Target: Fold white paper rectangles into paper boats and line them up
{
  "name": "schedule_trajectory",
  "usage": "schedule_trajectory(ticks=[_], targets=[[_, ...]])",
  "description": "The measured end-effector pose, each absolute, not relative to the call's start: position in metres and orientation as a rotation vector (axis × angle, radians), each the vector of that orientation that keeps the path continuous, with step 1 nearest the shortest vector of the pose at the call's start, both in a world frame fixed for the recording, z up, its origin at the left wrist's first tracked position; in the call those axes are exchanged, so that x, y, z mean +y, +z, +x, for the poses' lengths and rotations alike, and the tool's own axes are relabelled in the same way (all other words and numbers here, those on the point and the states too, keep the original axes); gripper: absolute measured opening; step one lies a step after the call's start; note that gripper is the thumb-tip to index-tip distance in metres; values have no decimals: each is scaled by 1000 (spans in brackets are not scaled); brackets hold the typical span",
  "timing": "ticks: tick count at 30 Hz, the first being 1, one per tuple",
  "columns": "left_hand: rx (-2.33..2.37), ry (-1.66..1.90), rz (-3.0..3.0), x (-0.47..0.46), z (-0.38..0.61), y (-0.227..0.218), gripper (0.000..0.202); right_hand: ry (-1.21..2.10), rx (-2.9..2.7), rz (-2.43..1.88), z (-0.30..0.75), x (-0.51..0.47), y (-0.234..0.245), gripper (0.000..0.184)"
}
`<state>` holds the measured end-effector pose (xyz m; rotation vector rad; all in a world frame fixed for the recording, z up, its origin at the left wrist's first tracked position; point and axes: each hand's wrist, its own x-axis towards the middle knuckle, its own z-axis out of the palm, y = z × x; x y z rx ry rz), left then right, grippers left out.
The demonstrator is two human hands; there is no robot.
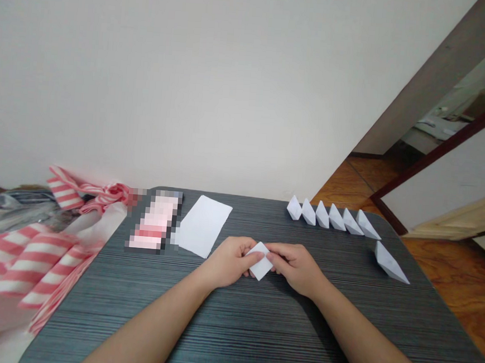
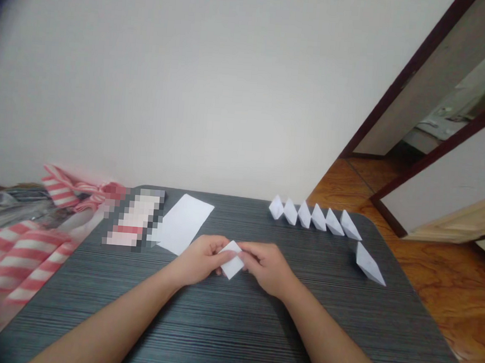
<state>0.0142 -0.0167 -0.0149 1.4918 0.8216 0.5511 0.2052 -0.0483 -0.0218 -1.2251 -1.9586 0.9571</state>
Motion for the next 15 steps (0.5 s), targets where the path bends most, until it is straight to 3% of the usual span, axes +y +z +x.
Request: schedule_trajectory(ticks=[15], targets=[[776,594,1362,-14,13,-20,27,775,-2064,-981,210,-46,-24,23]])
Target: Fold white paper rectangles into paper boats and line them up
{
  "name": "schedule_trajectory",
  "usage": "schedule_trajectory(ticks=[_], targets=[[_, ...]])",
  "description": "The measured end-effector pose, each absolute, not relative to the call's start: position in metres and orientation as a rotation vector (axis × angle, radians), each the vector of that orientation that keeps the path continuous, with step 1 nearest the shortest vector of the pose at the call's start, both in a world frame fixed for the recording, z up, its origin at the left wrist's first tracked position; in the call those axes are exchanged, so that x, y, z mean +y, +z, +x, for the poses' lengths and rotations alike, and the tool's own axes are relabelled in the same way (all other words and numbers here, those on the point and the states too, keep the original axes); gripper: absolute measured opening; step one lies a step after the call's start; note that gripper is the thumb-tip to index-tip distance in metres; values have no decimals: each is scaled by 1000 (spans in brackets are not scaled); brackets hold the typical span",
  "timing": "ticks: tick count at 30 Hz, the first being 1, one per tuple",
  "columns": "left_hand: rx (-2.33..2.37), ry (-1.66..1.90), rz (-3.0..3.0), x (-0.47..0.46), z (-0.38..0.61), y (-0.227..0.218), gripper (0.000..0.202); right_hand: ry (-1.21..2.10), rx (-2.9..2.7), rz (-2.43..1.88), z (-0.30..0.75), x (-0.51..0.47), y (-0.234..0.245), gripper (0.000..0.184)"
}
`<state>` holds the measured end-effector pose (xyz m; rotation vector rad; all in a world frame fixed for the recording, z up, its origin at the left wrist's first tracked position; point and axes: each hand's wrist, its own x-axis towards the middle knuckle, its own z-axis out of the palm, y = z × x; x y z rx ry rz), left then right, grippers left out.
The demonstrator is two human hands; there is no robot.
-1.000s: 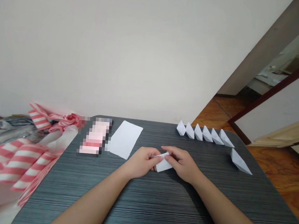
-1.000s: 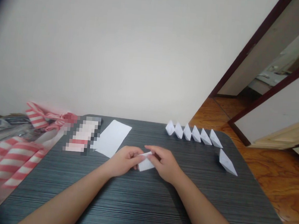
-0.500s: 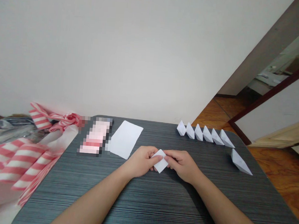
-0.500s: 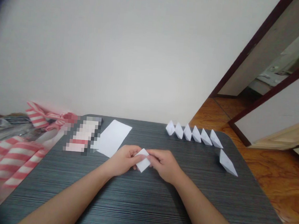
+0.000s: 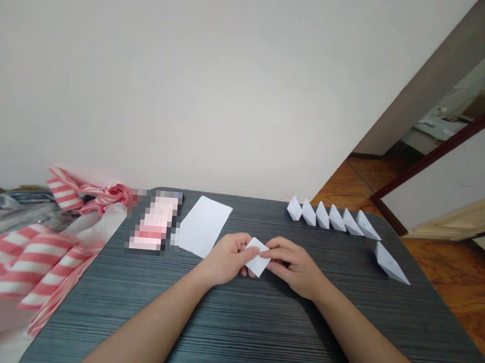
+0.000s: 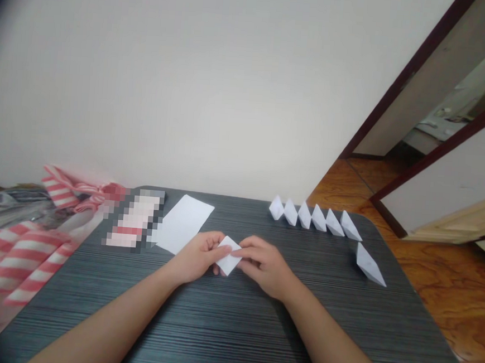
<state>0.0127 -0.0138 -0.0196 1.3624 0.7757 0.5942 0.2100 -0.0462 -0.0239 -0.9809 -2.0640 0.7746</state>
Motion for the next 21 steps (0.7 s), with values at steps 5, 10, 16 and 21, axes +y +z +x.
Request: schedule_trajectory(ticks=[5,10,16,21], targets=[[787,598,1361,-15,14,-18,26,745,-2088,-969,212,-45,-25,21],[801,585,1366,-14,14,-16,26,774,-2113,-953,212,-45,-26,25],[781,539,1397,-14,12,-18,29,789,-2102,-1009,209,-47,-21,18],[740,550,1411,-14,12,-19,32,802,-2043,-1048,206,-48,-18,16]])
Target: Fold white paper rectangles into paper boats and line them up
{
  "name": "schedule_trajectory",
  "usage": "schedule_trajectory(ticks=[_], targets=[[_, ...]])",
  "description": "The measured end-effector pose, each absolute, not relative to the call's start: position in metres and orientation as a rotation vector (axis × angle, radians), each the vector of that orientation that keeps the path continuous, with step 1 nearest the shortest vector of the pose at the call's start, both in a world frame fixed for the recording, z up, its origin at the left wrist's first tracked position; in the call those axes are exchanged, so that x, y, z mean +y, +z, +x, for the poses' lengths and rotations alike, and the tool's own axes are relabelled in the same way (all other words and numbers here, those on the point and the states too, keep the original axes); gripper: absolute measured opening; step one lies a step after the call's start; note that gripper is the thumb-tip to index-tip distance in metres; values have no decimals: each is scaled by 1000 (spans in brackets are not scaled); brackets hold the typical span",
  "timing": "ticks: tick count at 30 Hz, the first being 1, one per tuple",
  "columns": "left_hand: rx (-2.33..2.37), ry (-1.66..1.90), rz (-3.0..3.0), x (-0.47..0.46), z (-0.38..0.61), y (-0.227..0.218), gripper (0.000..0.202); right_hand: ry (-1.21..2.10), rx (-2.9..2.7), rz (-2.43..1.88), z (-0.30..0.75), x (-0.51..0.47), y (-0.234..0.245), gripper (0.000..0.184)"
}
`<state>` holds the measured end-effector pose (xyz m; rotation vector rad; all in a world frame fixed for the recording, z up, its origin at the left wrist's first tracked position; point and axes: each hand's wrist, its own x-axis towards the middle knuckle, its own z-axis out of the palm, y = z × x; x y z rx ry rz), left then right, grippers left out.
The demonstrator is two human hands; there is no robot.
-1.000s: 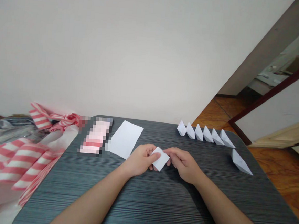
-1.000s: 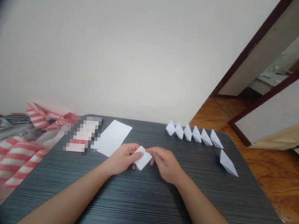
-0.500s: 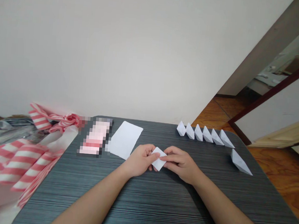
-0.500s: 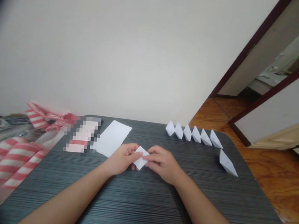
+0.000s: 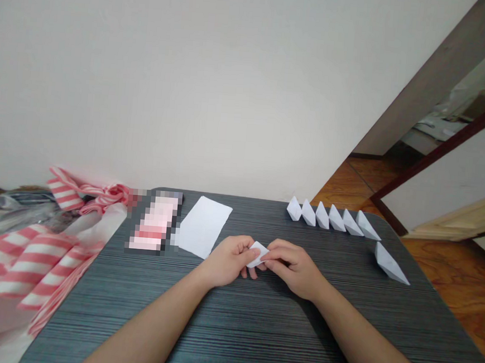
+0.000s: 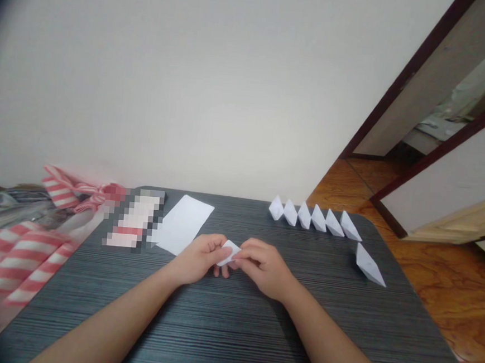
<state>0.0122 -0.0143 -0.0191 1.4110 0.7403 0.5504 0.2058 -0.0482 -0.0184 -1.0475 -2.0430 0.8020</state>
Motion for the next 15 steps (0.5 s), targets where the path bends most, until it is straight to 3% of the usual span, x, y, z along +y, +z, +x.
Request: schedule_trajectory(ticks=[15], targets=[[752,518,1455,-15,13,-18,31,823,-1915,-1261,203,-51,-24,15]])
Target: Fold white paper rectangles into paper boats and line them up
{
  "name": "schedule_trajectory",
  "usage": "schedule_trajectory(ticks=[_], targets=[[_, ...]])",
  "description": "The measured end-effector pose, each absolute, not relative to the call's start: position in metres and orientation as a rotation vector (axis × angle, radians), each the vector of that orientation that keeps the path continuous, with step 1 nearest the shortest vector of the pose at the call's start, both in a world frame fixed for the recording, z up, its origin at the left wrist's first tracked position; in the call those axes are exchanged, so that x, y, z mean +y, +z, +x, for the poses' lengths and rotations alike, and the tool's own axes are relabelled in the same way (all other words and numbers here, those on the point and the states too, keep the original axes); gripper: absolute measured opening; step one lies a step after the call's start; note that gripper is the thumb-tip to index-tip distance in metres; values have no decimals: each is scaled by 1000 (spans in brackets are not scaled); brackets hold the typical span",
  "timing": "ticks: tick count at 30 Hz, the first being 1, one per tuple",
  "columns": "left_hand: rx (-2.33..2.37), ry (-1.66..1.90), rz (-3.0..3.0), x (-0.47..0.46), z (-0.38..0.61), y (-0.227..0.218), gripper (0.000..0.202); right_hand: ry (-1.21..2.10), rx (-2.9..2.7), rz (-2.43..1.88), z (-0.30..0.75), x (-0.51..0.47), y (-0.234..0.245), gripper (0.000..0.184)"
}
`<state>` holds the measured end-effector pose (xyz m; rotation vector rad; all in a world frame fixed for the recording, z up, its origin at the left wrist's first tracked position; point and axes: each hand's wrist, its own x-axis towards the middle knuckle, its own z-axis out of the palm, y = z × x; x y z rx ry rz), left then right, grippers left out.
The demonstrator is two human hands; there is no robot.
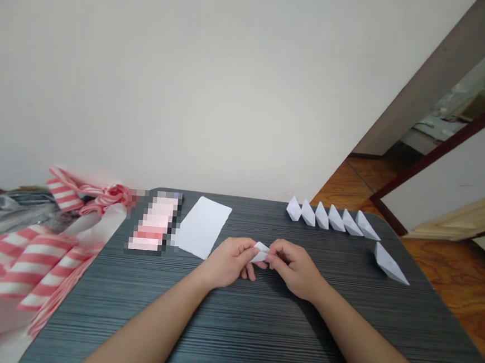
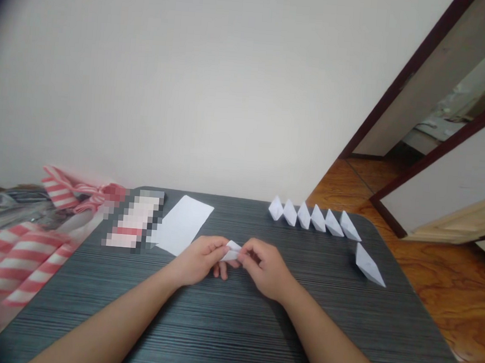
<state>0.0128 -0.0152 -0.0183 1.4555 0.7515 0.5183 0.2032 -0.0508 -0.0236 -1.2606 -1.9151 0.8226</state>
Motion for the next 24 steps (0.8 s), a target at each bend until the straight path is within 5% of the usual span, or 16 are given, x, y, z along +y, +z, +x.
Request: schedule_trajectory(ticks=[24], targets=[[785,536,1510,-17,14,-16,28,905,-1868,-1391,203,-49,-27,18]])
